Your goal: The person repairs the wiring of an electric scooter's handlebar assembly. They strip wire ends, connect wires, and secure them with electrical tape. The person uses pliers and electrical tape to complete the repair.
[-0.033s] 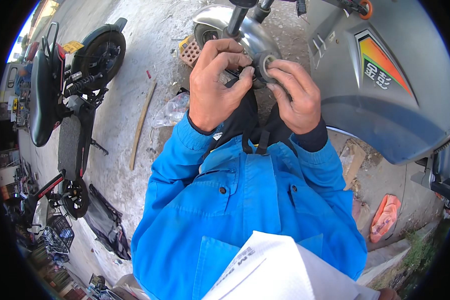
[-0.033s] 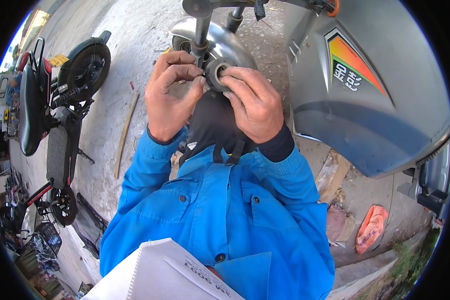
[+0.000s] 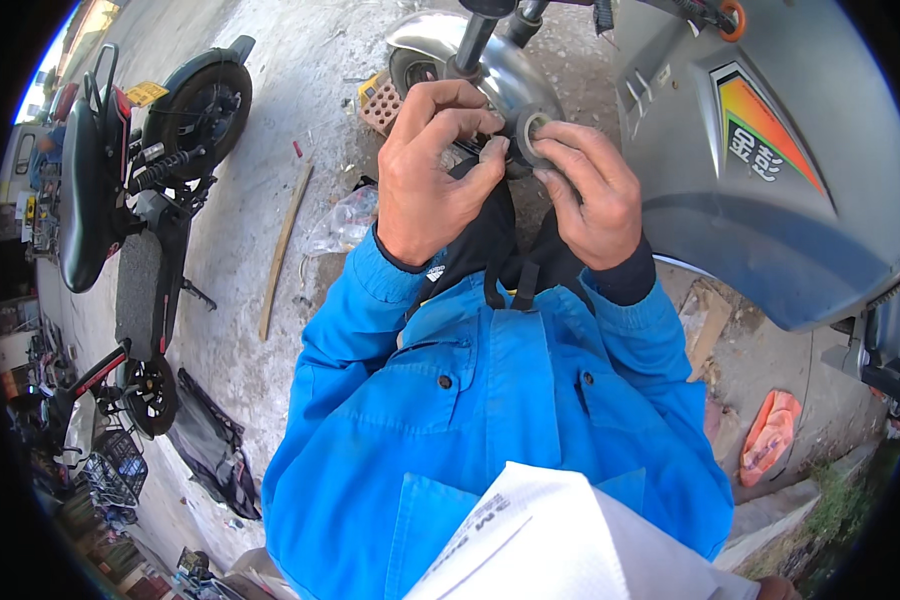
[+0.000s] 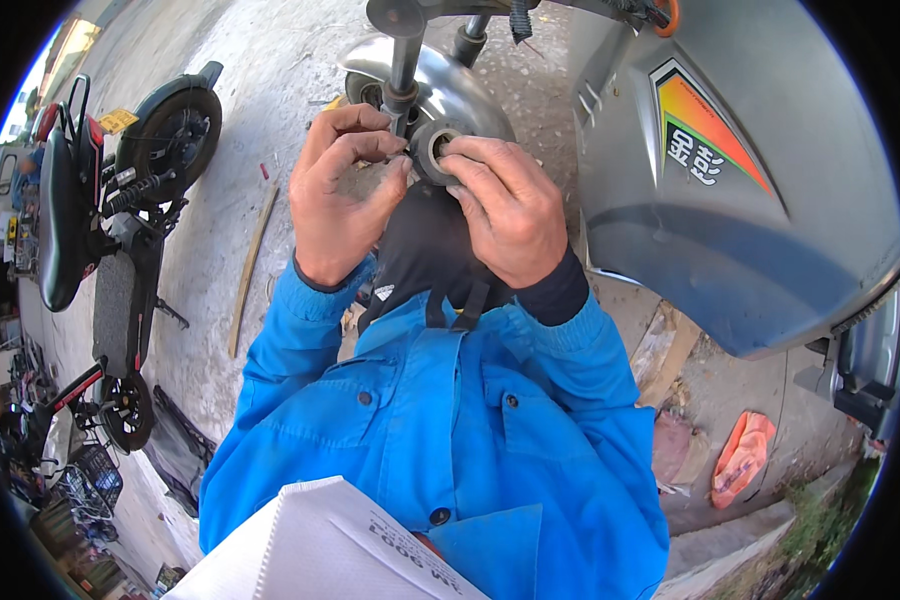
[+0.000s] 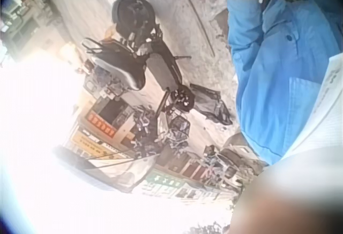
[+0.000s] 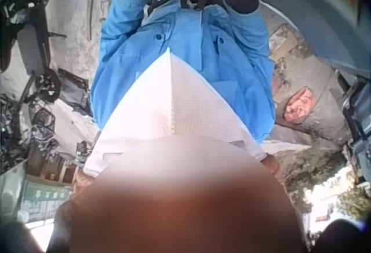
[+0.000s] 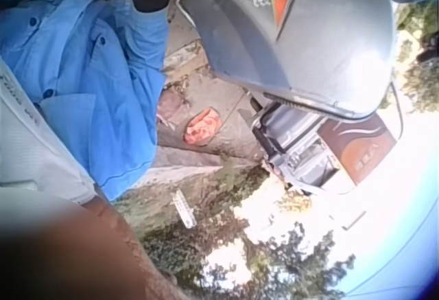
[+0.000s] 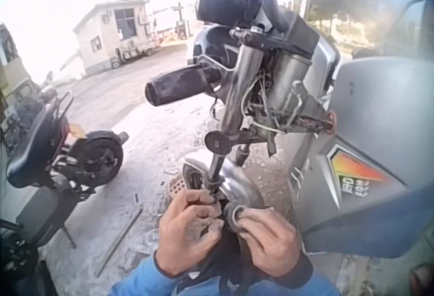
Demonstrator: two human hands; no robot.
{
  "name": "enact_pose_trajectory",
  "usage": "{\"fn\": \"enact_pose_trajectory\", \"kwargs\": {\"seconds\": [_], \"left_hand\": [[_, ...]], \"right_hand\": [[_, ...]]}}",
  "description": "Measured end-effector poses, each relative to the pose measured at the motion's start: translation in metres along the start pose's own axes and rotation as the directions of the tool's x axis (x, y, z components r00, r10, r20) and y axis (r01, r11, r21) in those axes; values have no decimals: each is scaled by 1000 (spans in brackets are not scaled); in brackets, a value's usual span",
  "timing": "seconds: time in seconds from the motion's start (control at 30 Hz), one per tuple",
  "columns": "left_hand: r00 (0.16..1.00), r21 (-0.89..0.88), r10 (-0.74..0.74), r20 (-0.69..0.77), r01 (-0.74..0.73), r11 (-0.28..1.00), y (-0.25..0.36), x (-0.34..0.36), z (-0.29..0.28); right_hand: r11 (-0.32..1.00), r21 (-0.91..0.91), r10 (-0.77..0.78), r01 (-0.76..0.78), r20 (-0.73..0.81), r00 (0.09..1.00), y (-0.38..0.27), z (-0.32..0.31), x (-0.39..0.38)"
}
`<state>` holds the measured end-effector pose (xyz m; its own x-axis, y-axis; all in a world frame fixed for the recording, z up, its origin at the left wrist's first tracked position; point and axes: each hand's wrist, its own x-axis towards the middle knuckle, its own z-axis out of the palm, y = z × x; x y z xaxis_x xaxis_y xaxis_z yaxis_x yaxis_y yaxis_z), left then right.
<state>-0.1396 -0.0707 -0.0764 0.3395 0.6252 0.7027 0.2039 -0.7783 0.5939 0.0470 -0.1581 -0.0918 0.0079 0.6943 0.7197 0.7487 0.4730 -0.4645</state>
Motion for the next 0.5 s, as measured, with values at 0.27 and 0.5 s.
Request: {"fn": "enact_pose_trajectory", "kwargs": {"seconds": [0.27, 0.5], "left_hand": [[995, 165, 97, -29, -91, 982, 3, -1, 0], [997, 54, 23, -69, -19, 998, -2, -1, 5]], "right_hand": [[985, -122, -116, 118, 25, 993, -3, 6, 9], [986, -93, -137, 141, 41, 990, -4, 9, 12]]}}
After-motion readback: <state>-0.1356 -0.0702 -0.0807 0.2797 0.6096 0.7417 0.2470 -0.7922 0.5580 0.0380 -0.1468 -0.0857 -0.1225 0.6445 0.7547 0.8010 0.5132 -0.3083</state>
